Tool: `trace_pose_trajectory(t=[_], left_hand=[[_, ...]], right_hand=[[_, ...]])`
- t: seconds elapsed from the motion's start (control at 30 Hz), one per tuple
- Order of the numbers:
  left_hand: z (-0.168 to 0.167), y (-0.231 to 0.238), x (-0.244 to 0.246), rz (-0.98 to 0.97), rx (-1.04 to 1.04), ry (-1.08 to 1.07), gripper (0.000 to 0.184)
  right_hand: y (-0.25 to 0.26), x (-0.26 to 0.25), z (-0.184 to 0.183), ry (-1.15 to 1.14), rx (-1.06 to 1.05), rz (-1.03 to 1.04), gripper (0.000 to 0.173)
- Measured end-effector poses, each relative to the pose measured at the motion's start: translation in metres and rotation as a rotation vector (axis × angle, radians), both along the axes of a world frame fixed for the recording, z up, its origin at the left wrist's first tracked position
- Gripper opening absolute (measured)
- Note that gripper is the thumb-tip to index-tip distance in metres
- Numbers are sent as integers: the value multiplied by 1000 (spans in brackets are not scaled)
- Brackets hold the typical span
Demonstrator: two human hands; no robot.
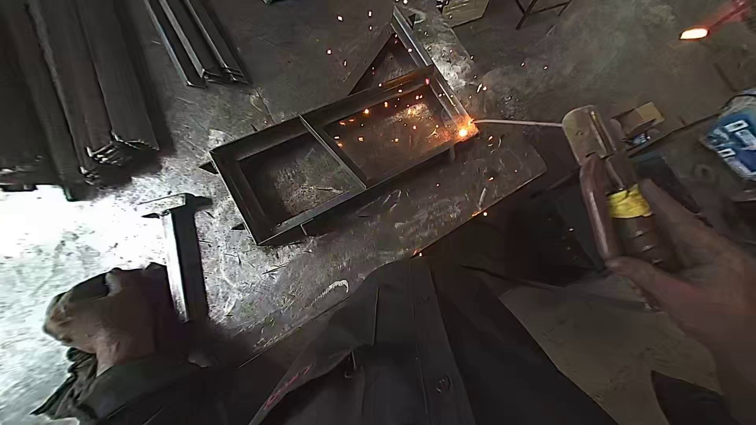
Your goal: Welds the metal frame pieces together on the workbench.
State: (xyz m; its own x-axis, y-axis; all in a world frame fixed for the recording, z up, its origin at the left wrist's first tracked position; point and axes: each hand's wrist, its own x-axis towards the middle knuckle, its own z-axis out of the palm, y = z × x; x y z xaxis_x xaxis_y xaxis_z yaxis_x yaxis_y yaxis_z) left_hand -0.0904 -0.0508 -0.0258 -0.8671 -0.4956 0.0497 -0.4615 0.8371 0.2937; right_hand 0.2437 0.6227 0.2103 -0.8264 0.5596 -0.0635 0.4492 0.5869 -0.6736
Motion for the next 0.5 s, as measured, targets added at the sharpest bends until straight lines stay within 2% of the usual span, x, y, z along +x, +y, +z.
trace_pose_trajectory(t=[0.17,0.27,0.37,0.43,0.5], left_hand=[[7,10,3,-12,13,-1,55],[2,5,0,-7,18,33,60],[11,11,1,-4,43,-5,59],[-2,-3,-3,-20,12,14,59],[1,-1,-2,-32,9,18,58]], right_hand=[[0,-1,-3,-27,28,20,97],[-1,-2,-3,-46,62,21,96],[0,-2,-4,-43,80,28,98],[1,-3,-3,-37,54,36,98],[0,-3,-2,-35,40,37,97]])
